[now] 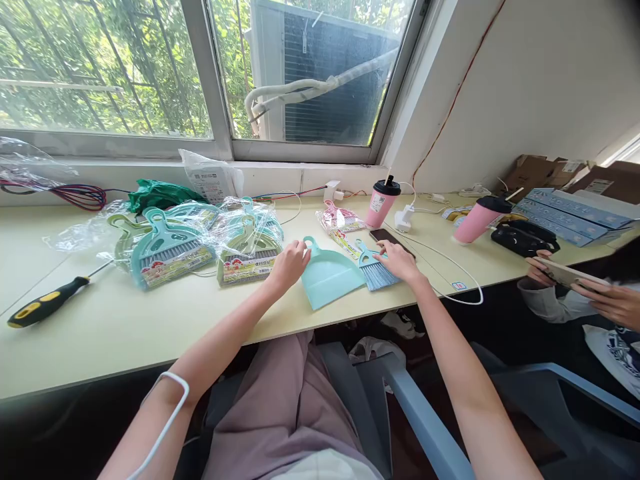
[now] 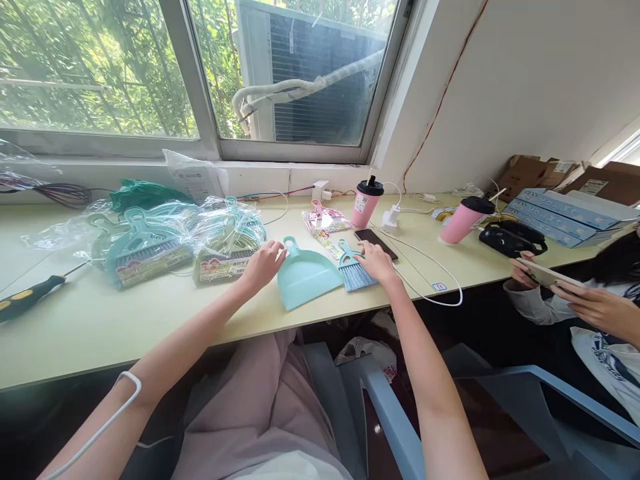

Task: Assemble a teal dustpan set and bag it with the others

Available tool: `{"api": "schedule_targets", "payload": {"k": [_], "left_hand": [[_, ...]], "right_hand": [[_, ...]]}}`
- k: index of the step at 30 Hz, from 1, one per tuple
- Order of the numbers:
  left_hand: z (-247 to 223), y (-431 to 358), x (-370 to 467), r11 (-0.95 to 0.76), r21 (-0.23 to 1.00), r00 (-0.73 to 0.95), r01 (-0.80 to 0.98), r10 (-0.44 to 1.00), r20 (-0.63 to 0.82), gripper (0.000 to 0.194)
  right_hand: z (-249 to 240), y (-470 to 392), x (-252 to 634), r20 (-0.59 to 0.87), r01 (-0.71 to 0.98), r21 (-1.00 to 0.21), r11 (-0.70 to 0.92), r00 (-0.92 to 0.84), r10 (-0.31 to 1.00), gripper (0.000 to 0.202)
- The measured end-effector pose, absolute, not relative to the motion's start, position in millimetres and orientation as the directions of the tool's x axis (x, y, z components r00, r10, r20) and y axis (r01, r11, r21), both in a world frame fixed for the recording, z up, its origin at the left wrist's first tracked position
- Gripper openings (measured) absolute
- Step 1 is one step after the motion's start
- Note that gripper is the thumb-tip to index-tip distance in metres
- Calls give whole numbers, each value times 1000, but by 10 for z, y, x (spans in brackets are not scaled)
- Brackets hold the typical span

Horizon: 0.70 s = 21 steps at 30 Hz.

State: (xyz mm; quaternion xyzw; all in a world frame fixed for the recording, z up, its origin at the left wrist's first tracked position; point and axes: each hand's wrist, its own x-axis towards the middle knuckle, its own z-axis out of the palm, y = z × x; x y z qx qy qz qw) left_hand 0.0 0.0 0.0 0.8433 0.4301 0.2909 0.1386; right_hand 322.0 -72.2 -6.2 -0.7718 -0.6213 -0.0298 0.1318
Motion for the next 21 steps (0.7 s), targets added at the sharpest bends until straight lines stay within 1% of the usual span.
{"api": "schedule_targets", "payload": {"k": [1,3,5,6,9,12,13,14,15,17,19,20,21], "left_hand": [[23,-34,2,-585,429,461,689,810,363,36],[30,-79,7,-555,353,474,754,830,292,39],[-7,-93,11,-528,316,486,788,849,205,37],[-34,-90,11,-522,307,492,796,853,174,33],[-97,-69,9,-543,317,521,778,839,158,19],[-86,-50,7,-555,399,517,730,830,209,20],[-67,-44,5,-545,444,500,711,836,226,20],[-44,-36,0,-531,495,478,687,844,243,21],[-20,-24,-8,-517,552,454,654,852,261,20],[24,14,-35,-487,675,394,554,868,303,20],[53,74,-74,-441,780,306,444,893,331,19],[61,111,-96,-415,820,254,393,907,337,18],[66,152,-119,-388,854,204,346,920,336,17]], "right_hand": [[-53,-708,3238,206,971,-148,-187,215,955,43],[-39,-649,3270,165,982,-76,-173,183,969,41],[-28,-560,3296,88,986,-17,-164,165,982,36],[-24,-512,3308,59,986,3,-165,164,985,32],[-24,-389,3343,40,984,35,-176,174,984,19],[-40,-346,3374,61,985,36,-168,165,984,13],[-44,-353,3386,76,986,7,-167,165,983,12],[-44,-369,3401,99,984,-48,-172,176,979,12],[-36,-394,3419,127,976,-134,-173,190,973,13],[15,-467,3466,188,915,-381,-132,217,958,18],[127,-565,3513,267,782,-623,26,181,947,28],[206,-620,3525,308,703,-703,108,163,937,35],[298,-676,3524,345,628,-758,174,159,925,40]]}}
